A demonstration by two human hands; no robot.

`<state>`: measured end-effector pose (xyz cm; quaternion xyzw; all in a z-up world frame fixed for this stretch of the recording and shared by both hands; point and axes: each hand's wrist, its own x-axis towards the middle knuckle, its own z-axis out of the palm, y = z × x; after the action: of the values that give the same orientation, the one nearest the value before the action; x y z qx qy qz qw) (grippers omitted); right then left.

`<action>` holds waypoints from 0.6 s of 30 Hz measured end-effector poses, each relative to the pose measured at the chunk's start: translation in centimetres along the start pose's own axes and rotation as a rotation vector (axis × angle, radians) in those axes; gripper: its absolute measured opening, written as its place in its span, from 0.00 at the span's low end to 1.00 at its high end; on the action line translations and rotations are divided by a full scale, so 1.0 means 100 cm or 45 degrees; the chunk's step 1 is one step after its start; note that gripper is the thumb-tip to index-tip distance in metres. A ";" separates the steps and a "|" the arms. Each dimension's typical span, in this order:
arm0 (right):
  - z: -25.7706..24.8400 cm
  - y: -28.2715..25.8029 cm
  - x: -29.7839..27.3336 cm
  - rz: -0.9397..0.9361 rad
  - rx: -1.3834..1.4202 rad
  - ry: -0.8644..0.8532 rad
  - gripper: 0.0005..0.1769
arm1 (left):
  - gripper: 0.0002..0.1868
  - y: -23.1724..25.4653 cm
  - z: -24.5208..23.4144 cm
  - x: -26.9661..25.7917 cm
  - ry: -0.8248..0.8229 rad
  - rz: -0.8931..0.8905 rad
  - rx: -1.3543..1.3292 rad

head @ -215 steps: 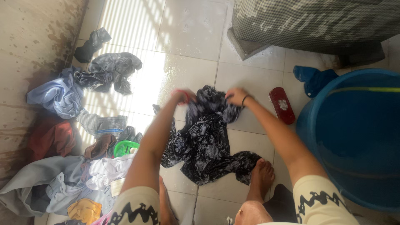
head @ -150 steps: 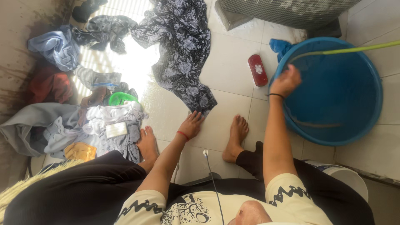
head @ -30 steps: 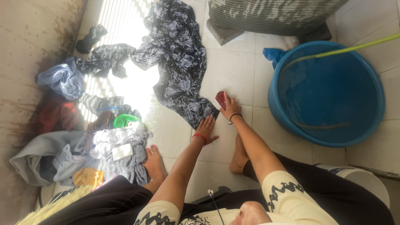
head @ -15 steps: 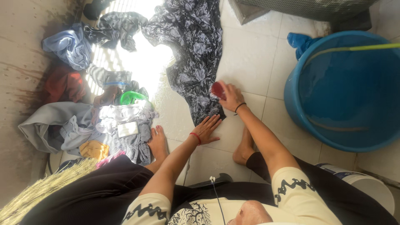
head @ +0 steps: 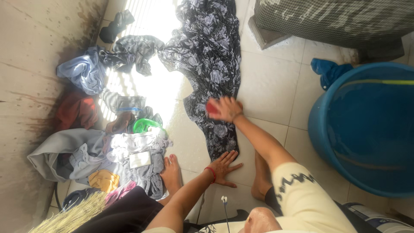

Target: The person scrubs a dark floral-patterned garment on the tiled floor using a red bar of soap. They then rinse the garment by dipping it into a blue basin filled with water and wringing it out.

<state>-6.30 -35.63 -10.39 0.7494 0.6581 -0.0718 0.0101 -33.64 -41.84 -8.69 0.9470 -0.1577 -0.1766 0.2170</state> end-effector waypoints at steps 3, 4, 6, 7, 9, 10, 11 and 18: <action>-0.010 0.009 0.027 0.151 0.015 0.240 0.47 | 0.60 -0.004 0.003 0.001 0.006 -0.007 -0.033; -0.009 0.008 0.022 0.150 -0.034 0.380 0.47 | 0.60 -0.002 0.004 0.001 0.037 0.005 -0.034; 0.001 -0.019 -0.011 -0.039 -0.098 0.262 0.44 | 0.60 0.004 0.008 -0.004 0.050 -0.022 0.011; 0.005 -0.036 -0.054 -0.302 -0.016 0.363 0.42 | 0.60 0.005 0.009 -0.005 0.059 -0.037 0.034; 0.008 -0.088 -0.146 -0.578 0.093 0.469 0.42 | 0.62 0.013 0.015 -0.009 -0.142 -0.042 -0.250; 0.005 -0.100 -0.168 -0.643 0.181 0.454 0.40 | 0.64 0.013 0.016 -0.005 -0.229 -0.045 -0.385; 0.007 -0.102 -0.154 -0.604 0.162 0.339 0.42 | 0.63 0.014 0.018 -0.006 -0.143 -0.029 -0.249; -0.002 -0.051 0.045 0.025 -0.104 0.482 0.45 | 0.58 0.010 0.034 0.000 0.098 0.038 -0.092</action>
<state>-10.72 -30.52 -10.33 0.7549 0.6433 0.0972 -0.0825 -35.19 -43.89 -11.10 0.9422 -0.1569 -0.1422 0.2598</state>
